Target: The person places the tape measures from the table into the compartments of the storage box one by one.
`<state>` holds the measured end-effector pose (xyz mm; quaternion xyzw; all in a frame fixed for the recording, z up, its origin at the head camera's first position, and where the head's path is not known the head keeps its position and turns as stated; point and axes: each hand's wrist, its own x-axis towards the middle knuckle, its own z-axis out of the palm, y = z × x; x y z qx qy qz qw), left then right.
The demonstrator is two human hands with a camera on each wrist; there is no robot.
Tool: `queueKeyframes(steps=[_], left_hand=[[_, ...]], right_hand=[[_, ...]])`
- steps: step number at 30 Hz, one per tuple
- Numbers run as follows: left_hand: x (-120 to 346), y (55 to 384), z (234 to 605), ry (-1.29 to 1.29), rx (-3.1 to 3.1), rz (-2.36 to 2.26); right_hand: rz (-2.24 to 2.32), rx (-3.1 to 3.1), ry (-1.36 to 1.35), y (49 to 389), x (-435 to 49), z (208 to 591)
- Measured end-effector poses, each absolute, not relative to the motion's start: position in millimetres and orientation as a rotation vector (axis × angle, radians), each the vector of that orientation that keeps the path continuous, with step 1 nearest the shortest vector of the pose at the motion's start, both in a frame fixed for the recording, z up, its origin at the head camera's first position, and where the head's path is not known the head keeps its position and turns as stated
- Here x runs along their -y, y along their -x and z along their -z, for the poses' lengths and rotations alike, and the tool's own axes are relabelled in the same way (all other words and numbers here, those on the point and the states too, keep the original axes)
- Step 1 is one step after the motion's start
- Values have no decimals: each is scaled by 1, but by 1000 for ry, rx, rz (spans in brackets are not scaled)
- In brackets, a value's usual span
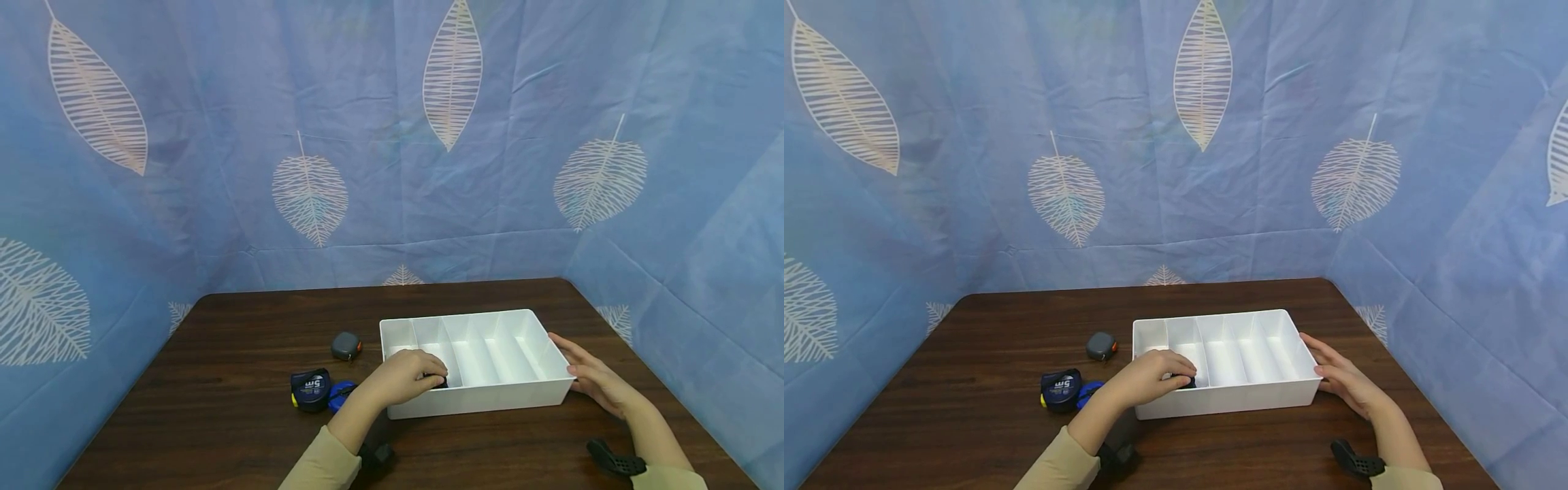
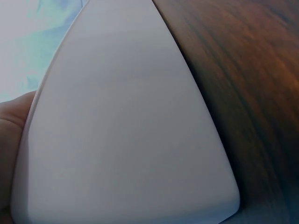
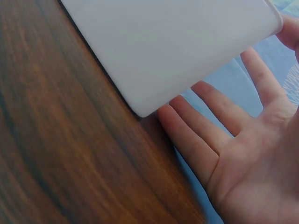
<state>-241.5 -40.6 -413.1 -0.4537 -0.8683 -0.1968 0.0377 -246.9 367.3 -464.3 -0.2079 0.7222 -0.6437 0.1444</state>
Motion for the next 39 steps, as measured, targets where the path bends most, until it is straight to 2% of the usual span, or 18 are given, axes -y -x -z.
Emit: queueKeyframes(steps=[21,39], left_hand=[[42,239,411,1413,2618,567],[43,230,402,1327,2649,471]], right_hand=[[1840,-2103,612,247,-368,464],[1848,-2085,617,248,-369,465]])
